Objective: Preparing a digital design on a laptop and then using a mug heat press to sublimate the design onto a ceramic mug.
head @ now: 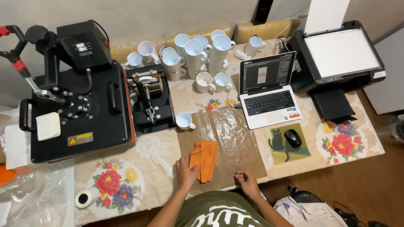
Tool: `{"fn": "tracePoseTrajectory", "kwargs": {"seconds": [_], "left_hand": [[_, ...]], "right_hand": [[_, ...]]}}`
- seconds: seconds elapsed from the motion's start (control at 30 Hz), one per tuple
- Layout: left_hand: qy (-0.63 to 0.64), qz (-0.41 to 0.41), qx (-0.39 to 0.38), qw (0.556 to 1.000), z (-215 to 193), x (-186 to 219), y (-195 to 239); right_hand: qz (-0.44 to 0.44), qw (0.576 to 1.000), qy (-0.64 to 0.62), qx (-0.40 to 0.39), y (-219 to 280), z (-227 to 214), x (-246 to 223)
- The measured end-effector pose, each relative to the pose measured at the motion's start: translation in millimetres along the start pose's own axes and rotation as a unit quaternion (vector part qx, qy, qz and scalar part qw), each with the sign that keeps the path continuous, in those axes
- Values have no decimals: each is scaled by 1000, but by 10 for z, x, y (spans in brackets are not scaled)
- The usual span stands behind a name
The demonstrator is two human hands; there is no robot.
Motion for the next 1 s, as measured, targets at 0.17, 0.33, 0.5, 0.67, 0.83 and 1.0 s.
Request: {"fn": "tracePoseTrajectory", "kwargs": {"seconds": [0.17, 0.33, 0.5, 0.67, 0.83, 1.0], "left_hand": [[115, 79, -135, 981, -339, 1831, 1041], [55, 330, -440, 833, -1015, 3419, 2834], [84, 574, -587, 565, -1450, 3616, 3421], [70, 600, -675, 423, -1449, 3720, 3191], [-41, 641, -535, 549, -952, 3931, 3057], [194, 682, -633, 309, -1282, 3827, 3082]], "right_hand": [[2, 997, -78, 12, 52, -29, 342], [-31, 999, -28, -16, -195, 60, -149], [-115, 980, 109, -117, -367, 61, -761], [-116, 956, 212, -166, -553, -385, -949], [-103, 954, 243, -140, -881, -1150, -944], [-114, 954, 245, -128, -1140, -1914, -919]]}}
Point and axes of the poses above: each hand's wrist, its own y-axis away from the middle knuckle, its own z-axis out of the palm, x = y × z, the point moved 8 cm from there along -y, towards the middle knuckle, and after that the axes turned 3 degrees about -z, right-handed, at the moved point
